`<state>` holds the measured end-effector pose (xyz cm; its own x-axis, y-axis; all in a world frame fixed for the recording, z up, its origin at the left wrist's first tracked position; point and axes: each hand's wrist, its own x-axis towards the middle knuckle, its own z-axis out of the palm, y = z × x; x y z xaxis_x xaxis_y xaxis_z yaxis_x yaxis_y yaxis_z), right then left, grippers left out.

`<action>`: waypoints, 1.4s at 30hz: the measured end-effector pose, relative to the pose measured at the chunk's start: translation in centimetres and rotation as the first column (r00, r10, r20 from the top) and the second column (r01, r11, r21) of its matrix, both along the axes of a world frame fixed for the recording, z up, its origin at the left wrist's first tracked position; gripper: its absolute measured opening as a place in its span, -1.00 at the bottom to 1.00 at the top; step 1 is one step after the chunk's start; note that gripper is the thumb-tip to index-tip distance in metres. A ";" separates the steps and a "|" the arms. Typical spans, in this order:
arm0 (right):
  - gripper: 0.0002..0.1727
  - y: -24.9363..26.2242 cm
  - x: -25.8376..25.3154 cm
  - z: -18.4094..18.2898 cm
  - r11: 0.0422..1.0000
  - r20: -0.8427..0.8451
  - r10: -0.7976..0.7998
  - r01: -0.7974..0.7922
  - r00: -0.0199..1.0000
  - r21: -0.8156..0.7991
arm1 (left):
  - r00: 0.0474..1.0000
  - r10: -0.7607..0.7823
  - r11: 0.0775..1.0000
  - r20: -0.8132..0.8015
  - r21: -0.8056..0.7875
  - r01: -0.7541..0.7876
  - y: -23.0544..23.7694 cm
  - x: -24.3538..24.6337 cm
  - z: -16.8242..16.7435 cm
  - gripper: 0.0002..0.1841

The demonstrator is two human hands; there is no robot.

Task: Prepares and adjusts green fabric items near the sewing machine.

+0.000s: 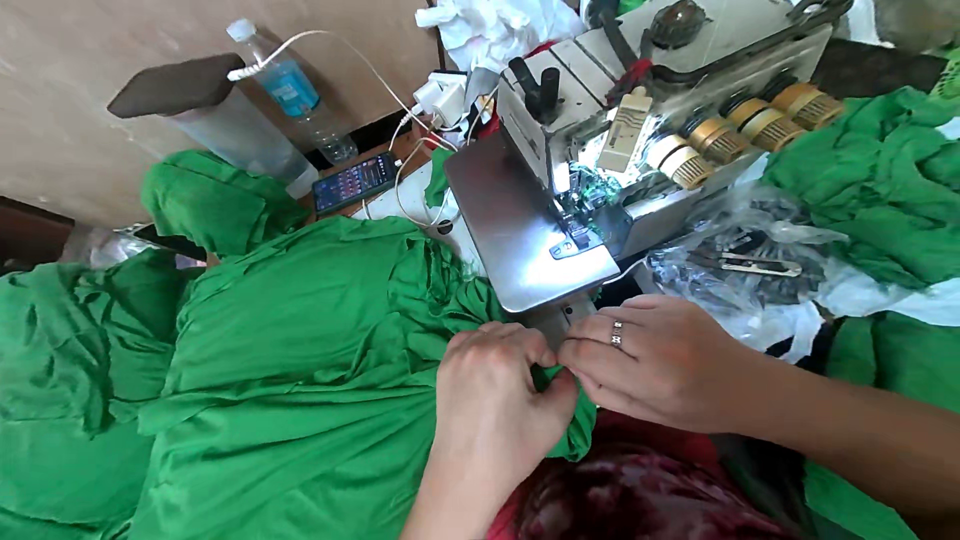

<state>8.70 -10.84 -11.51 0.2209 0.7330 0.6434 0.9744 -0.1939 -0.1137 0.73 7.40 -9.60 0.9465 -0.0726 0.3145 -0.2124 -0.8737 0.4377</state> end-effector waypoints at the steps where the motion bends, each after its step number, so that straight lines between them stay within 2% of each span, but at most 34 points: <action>1: -0.77 0.0 0.0 0.0 1.000 0.013 0.002 -0.002 1.000 -0.009 | 1.000 -0.005 1.000 0.002 0.012 0.005 -0.1 0.1 -0.1 -0.79; 5: -0.81 0.0 0.3 0.0 0.998 0.065 0.006 -0.002 0.998 -0.067 | 0.999 -0.038 0.999 0.002 0.013 0.038 -0.3 0.5 -0.5 -0.73; 9: -0.82 -1.5 1.3 1.0 0.992 -0.006 -0.104 0.104 0.995 0.076 | 1.000 -0.004 0.999 -0.013 0.041 0.005 0.3 0.5 -0.5 -0.83; 12: -0.79 -2.2 1.5 0.7 0.978 -0.182 -0.079 0.111 0.980 0.176 | 0.998 0.002 0.997 0.057 -0.076 0.002 0.8 0.5 -0.7 -0.83; 15: -0.55 -1.4 0.0 -1.4 0.987 -0.456 0.013 0.062 0.890 0.149 | 0.954 -0.134 0.944 0.270 -0.258 0.206 0.2 0.4 0.0 -0.84; 16: -0.63 -1.0 -0.3 -2.0 0.984 -0.482 0.037 0.052 0.875 0.170 | 0.934 -0.201 0.898 0.294 -0.326 0.296 0.2 0.6 0.3 -0.81; 18: -0.81 -0.7 -0.5 -2.8 0.966 -0.485 0.087 0.045 0.870 0.253 | 0.927 -0.286 0.774 0.243 -0.512 0.373 1.0 1.4 0.3 -0.67; 19: -0.84 -0.8 -0.5 -3.0 0.957 -0.489 0.112 0.039 0.865 0.289 | 0.936 -0.291 0.723 0.199 -0.594 0.351 1.8 2.1 0.1 -0.63; 21: -0.85 -0.9 -0.4 -3.0 0.942 -0.491 0.142 0.035 0.859 0.335 | 0.938 -0.339 0.658 0.066 -0.696 0.287 3.1 3.5 -0.4 -0.68; 22: -0.85 -1.0 -0.3 -3.0 0.941 -0.485 0.148 0.029 0.862 0.338 | 0.905 -0.424 0.662 -0.031 -0.693 0.286 3.4 4.0 -0.5 -0.70; 23: -0.84 -1.1 -0.3 -3.1 0.942 -0.475 0.147 0.024 0.868 0.335 | 0.836 -0.531 0.679 -0.138 -0.660 0.322 3.5 4.3 -0.6 -0.64; 25: -0.83 -1.4 -0.3 -3.2 0.945 -0.464 0.151 0.010 0.873 0.327 | 0.649 -0.695 0.670 -0.309 -0.607 0.429 3.0 4.6 -0.5 -0.56; 26: -0.83 -1.6 -0.3 -3.1 0.946 -0.471 0.158 0.003 0.868 0.323 | 0.597 -0.726 0.657 -0.341 -0.599 0.457 2.9 4.6 -0.5 -0.62; 27: -0.83 -1.9 -0.4 -3.1 0.945 -0.491 0.164 0.006 0.856 0.327 | 0.589 -0.731 0.653 -0.344 -0.602 0.459 2.8 4.7 -0.5 -0.67; 28: -0.84 -2.3 -0.6 -3.0 0.942 -0.517 0.167 0.020 0.840 0.336 | 0.625 -0.712 0.660 -0.319 -0.606 0.444 3.0 4.6 -0.5 -0.73; 31: -0.85 -3.5 -0.6 -2.9 0.912 -0.639 0.195 0.102 0.744 0.398 | 0.826 -0.541 0.698 -0.157 -0.632 0.336 3.8 4.7 0.0 -0.77; 33: -0.79 -4.2 -0.3 -3.1 0.888 -0.722 0.279 0.117 0.634 0.446 | 0.930 -0.363 0.796 -0.052 -0.537 0.281 3.9 5.2 1.2 -0.75; 34: -0.77 -4.4 -0.1 -3.4 0.881 -0.752 0.328 0.102 0.572 0.462 | 0.957 -0.290 0.862 0.002 -0.434 0.262 3.9 5.7 1.8 -0.75; 35: -0.74 -4.6 0.1 -3.9 0.879 -0.777 0.365 0.086 0.513 0.469 | 0.968 -0.248 0.920 0.039 -0.302 0.248 3.8 6.2 2.3 -0.72; 37: -0.65 -4.7 0.3 -4.9 0.898 -0.823 0.359 0.077 0.440 0.433 | 0.966 -0.243 0.961 0.084 -0.112 0.252 3.6 7.5 2.5 -0.73; 39: -0.67 -4.7 0.2 -5.9 0.910 -0.852 0.339 0.089 0.399 0.404 | 0.955 -0.287 0.944 0.073 -0.148 0.295 4.1 8.5 2.1 -0.84; 42: -0.71 -5.0 -0.2 -7.0 0.909 -0.868 0.344 0.107 0.357 0.404 | 0.922 -0.352 0.907 -0.164 -0.303 0.292 5.8 9.1 2.0 -0.87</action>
<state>8.55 -15.80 -18.55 0.7543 0.5894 0.2892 0.2218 0.1858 -0.9572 9.85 13.21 -7.59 0.9313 -0.3259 0.1624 -0.3396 -0.6167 0.7102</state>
